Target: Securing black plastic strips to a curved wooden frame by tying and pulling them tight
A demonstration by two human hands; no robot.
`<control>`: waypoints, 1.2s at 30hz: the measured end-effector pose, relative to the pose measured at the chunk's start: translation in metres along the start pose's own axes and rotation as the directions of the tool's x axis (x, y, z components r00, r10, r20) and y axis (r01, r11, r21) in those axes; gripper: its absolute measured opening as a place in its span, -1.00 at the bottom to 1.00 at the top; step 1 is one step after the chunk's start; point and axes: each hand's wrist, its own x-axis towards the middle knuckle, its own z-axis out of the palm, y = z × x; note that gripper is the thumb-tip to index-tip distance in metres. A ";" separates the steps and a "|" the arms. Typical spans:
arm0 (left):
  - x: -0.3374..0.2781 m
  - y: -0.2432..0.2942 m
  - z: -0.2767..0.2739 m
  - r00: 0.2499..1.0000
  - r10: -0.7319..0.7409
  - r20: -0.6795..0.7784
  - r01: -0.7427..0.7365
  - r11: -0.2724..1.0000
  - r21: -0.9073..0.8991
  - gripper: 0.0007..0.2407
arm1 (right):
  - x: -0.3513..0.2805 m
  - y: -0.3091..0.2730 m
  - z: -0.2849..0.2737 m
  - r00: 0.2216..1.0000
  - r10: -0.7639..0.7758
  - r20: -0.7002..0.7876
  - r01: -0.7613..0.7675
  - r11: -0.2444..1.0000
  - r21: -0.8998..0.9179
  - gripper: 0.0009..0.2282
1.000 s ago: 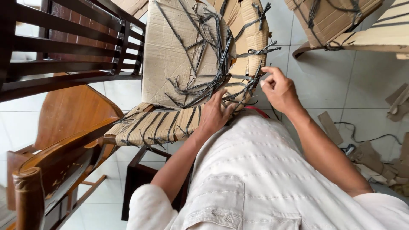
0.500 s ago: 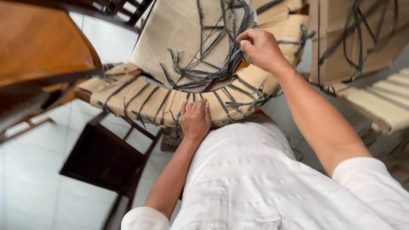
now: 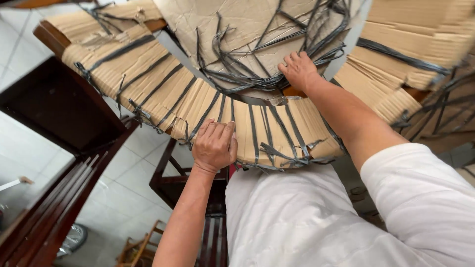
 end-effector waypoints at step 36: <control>0.009 -0.005 -0.009 0.999 -0.037 -0.025 0.037 0.999 0.007 -0.74 | 0.030 0.158 -0.049 0.543 0.815 -0.202 -0.245 0.384 0.890 -0.55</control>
